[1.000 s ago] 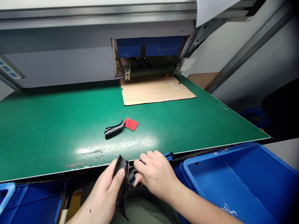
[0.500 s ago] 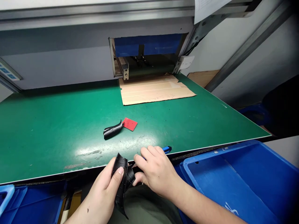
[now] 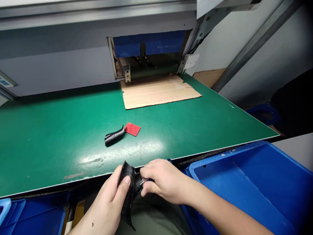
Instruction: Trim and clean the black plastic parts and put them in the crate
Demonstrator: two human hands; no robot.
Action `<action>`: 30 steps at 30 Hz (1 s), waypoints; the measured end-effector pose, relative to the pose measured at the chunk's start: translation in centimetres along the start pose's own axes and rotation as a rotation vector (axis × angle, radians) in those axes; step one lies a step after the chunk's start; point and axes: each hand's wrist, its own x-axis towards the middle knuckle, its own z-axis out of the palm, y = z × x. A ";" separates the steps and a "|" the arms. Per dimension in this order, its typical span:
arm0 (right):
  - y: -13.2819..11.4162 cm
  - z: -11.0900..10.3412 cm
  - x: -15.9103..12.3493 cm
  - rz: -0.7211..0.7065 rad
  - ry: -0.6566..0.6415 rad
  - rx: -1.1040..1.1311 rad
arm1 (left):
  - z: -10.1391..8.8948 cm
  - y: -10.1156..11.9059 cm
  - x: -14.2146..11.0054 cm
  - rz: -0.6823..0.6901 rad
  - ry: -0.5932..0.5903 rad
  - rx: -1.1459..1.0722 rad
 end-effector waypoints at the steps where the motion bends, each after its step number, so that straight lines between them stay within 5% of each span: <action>1: -0.1 -0.5 -0.2 0.025 -0.003 0.074 | 0.1 -0.1 -0.1 -0.017 0.008 0.000; 8: -0.5 -1.6 -2.0 0.314 0.026 0.457 | 0.6 -0.7 0.0 -0.083 0.025 0.066; 11: -0.4 -1.9 -2.8 0.449 0.136 0.584 | 0.8 -0.6 0.2 -0.139 0.012 0.069; 18: -0.7 -1.8 -4.7 0.121 0.426 0.281 | 2.1 0.9 0.6 -0.108 -0.067 0.071; 23: -0.8 -0.9 -5.6 -0.056 0.216 -0.211 | 3.3 0.9 1.5 0.014 -0.261 0.079; 30: 0.2 1.1 -8.5 0.002 0.129 -0.239 | 6.2 -3.6 2.8 -0.128 -0.467 -0.064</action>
